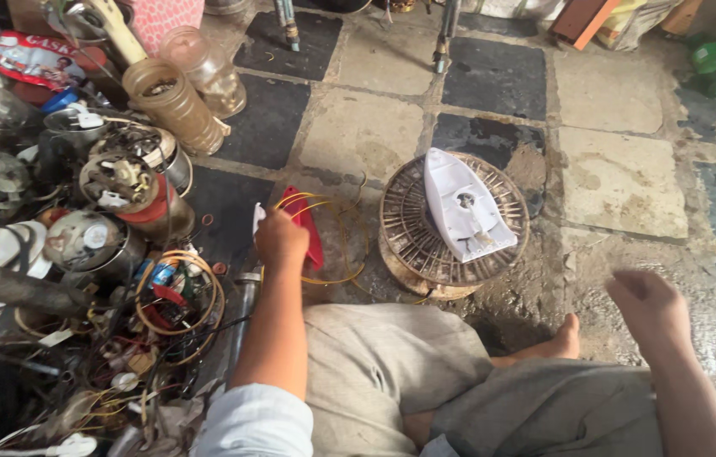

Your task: The person repairs a clothes iron by dismantling the housing, handling the internal heating components, and stripping wires on the power cord using pliers.

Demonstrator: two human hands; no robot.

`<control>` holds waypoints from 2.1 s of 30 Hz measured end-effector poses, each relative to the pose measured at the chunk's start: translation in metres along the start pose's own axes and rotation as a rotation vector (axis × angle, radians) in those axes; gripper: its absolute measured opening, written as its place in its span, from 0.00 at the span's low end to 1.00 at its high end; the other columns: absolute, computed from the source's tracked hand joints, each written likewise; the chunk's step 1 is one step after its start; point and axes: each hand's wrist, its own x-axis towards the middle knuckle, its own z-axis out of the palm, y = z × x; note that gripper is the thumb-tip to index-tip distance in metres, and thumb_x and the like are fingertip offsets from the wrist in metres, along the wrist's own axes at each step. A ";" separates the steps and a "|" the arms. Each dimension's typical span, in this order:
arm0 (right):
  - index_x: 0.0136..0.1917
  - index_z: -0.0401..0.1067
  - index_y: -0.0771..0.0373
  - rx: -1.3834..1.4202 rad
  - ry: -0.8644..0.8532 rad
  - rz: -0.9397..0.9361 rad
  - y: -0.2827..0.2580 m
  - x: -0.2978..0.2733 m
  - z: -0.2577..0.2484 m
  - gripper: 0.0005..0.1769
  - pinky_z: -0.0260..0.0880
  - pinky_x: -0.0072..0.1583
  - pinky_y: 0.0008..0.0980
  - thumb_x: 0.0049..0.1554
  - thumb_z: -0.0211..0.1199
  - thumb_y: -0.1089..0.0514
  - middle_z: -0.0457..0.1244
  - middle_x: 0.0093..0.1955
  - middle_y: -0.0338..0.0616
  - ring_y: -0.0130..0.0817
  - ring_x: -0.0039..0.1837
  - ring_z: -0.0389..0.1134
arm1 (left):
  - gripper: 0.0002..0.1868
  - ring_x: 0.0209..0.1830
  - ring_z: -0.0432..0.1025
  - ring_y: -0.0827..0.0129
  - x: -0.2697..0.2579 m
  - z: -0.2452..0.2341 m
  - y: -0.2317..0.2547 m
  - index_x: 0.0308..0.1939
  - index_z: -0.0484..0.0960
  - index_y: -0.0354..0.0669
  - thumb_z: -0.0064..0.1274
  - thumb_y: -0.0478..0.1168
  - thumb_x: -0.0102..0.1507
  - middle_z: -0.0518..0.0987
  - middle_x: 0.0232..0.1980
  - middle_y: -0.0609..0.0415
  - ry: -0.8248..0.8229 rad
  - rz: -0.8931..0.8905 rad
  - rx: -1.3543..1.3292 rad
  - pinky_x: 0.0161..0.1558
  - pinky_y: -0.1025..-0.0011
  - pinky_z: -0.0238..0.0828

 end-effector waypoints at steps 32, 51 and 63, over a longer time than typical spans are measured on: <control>0.58 0.80 0.57 0.048 0.083 0.116 0.036 0.008 0.022 0.16 0.70 0.51 0.34 0.59 0.68 0.51 0.72 0.48 0.42 0.31 0.48 0.72 | 0.09 0.19 0.69 0.75 -0.008 -0.020 0.021 0.35 0.71 0.39 0.45 0.40 0.68 0.76 0.23 0.54 0.049 0.343 -0.964 0.23 0.73 0.65; 0.59 0.80 0.56 -0.020 0.034 0.147 0.031 0.008 0.021 0.16 0.72 0.55 0.37 0.59 0.68 0.50 0.73 0.50 0.44 0.34 0.51 0.73 | 0.08 0.22 0.72 0.73 -0.010 -0.022 0.023 0.35 0.72 0.39 0.44 0.39 0.67 0.79 0.26 0.52 0.070 0.362 -0.925 0.26 0.73 0.68; 0.58 0.81 0.56 -0.025 0.057 0.130 0.035 0.009 0.024 0.16 0.73 0.55 0.37 0.58 0.69 0.50 0.73 0.50 0.44 0.33 0.50 0.73 | 0.12 0.34 0.74 0.65 0.020 0.025 -0.011 0.42 0.75 0.41 0.44 0.46 0.68 0.79 0.36 0.47 -0.364 -0.074 -1.666 0.40 0.71 0.70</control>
